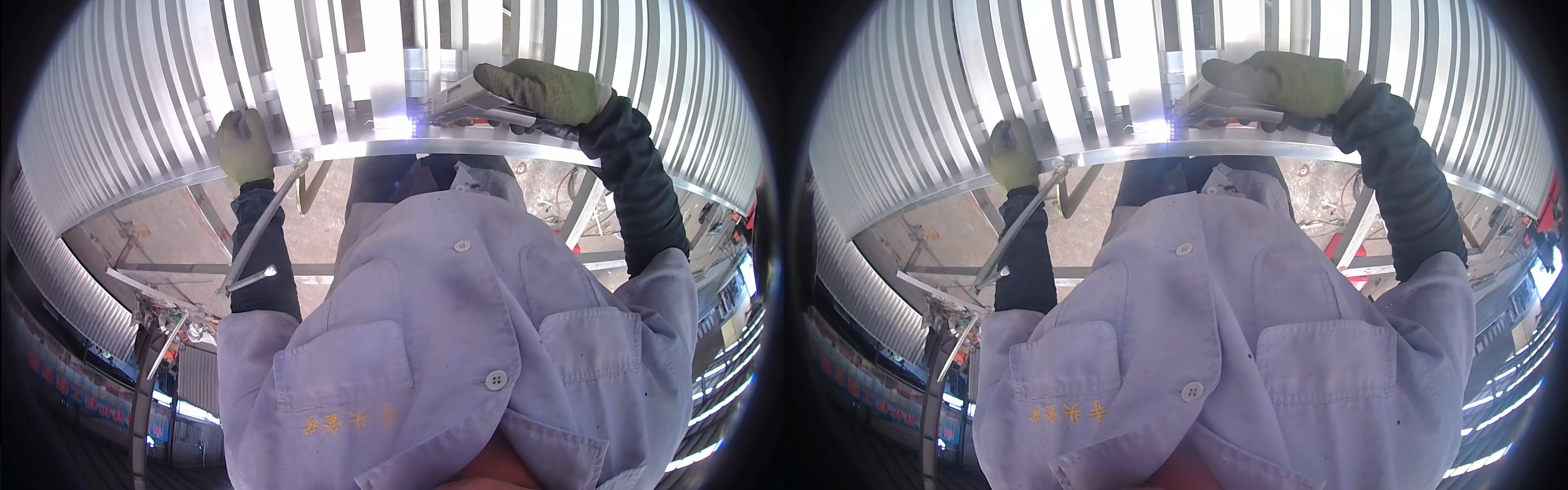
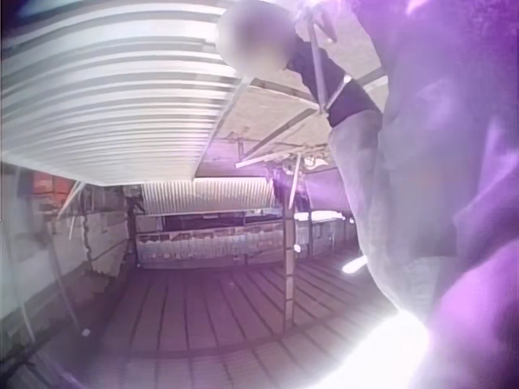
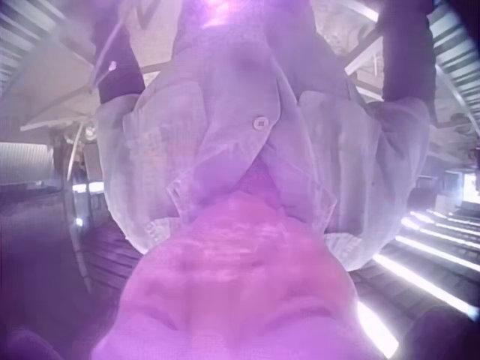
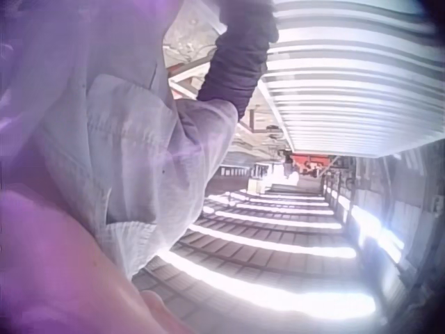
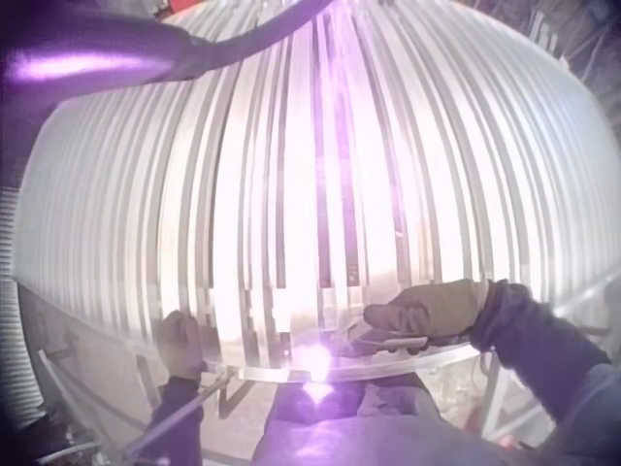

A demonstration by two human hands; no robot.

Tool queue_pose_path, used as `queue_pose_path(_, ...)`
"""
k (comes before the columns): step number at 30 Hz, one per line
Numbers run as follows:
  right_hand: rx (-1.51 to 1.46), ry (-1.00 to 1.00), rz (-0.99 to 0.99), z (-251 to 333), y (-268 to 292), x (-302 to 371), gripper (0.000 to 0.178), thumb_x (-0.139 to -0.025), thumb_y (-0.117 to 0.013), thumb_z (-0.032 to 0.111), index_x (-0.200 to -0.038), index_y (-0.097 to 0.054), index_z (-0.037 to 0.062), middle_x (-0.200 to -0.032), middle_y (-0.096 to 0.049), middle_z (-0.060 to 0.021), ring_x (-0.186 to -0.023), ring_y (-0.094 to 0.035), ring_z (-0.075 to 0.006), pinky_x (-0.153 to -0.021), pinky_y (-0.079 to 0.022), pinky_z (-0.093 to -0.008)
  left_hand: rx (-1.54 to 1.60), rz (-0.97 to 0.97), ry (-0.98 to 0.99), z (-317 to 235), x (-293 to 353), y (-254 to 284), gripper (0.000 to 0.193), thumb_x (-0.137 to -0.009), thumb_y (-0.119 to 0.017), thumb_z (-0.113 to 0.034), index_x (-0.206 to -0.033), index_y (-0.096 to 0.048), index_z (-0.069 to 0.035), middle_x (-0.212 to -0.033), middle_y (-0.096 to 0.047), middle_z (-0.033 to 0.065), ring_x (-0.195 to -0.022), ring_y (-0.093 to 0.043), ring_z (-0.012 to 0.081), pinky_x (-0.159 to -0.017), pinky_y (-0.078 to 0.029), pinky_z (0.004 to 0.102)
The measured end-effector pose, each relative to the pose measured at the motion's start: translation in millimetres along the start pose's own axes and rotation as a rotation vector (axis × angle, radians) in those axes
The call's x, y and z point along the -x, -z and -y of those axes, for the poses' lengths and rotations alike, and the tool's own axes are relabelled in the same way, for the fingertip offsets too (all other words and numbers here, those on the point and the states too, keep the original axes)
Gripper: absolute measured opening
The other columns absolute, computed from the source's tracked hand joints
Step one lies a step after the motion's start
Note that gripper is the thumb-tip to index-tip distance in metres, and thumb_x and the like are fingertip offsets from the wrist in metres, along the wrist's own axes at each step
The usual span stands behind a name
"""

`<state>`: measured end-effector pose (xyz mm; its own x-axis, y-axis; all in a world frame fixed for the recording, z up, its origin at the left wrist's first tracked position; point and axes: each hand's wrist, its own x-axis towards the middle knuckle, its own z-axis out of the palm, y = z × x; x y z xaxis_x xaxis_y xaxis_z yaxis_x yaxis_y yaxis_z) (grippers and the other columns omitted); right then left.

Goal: The person welds metal frame components using a handheld welding tool. They repeatedly position the tool at joints, apply welds, and move to adjacent sections of the frame. The person wears gloves and a work jacket while working on a large metal structure.

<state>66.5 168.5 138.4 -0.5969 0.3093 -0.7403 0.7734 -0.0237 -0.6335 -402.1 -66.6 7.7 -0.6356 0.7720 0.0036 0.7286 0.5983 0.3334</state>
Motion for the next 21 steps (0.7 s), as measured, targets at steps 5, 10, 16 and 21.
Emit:
queue_pose_path(5, 0.116, -0.009, -0.090, 0.6, -3.3, 30.9, 0.097, -0.108, -0.047, 0.087, -0.134, -0.078, -0.0008, -0.109, -0.080, -0.0199, -0.100, -0.081, -0.0297, -0.096, -0.063, -0.0399, -0.028, -0.023, -0.060, -2.6, -1.7, 1.5, 0.049, -0.103, -0.073, -0.044, -0.122, -0.081, 0.000, -0.130, -0.080, 0.0191, -0.124, -0.073, 0.0409, -0.109, -0.057, 0.0502)
queue_pose_path(10, 0.002, -0.088, -0.218, 12.0, -25.6, 87.7, 0.070, -0.118, -0.056, 0.061, -0.157, -0.066, 0.0047, -0.124, -0.078, -0.0196, -0.101, -0.080, -0.0275, -0.095, -0.063, -0.0387, 0.036, -0.011, -0.134, -12.1, 1.0, 11.9, 0.039, -0.106, -0.068, -0.037, -0.117, -0.080, -0.001, -0.125, -0.080, 0.0178, -0.120, -0.073, 0.0403, -0.105, -0.057, 0.0503)
queue_pose_path(16, 0.082, -0.040, -0.389, -14.0, -44.2, 112.7, 0.088, -0.116, -0.046, 0.075, -0.155, -0.066, -0.0019, -0.131, -0.077, -0.0253, -0.126, -0.074, -0.0331, -0.106, -0.058, -0.0413, 0.291, 0.087, -0.376, -1.6, 31.4, 51.0, 0.023, -0.106, -0.070, -0.023, -0.108, -0.077, -0.001, -0.113, -0.077, 0.0184, -0.098, -0.077, 0.0390, -0.090, -0.060, 0.0501)
queue_pose_path(21, -0.170, -0.079, -0.264, -2.1, -38.5, 112.8, 0.076, -0.120, -0.049, 0.064, -0.149, -0.067, -0.0035, -0.122, -0.075, -0.0234, -0.103, -0.076, -0.0290, -0.098, -0.061, -0.0379, 0.205, 0.325, -0.459, 8.1, 110.5, 114.4, 0.008, -0.100, -0.080, -0.013, -0.098, -0.081, -0.005, -0.100, -0.082, 0.0152, -0.093, -0.079, 0.0357, -0.087, -0.063, 0.0475)
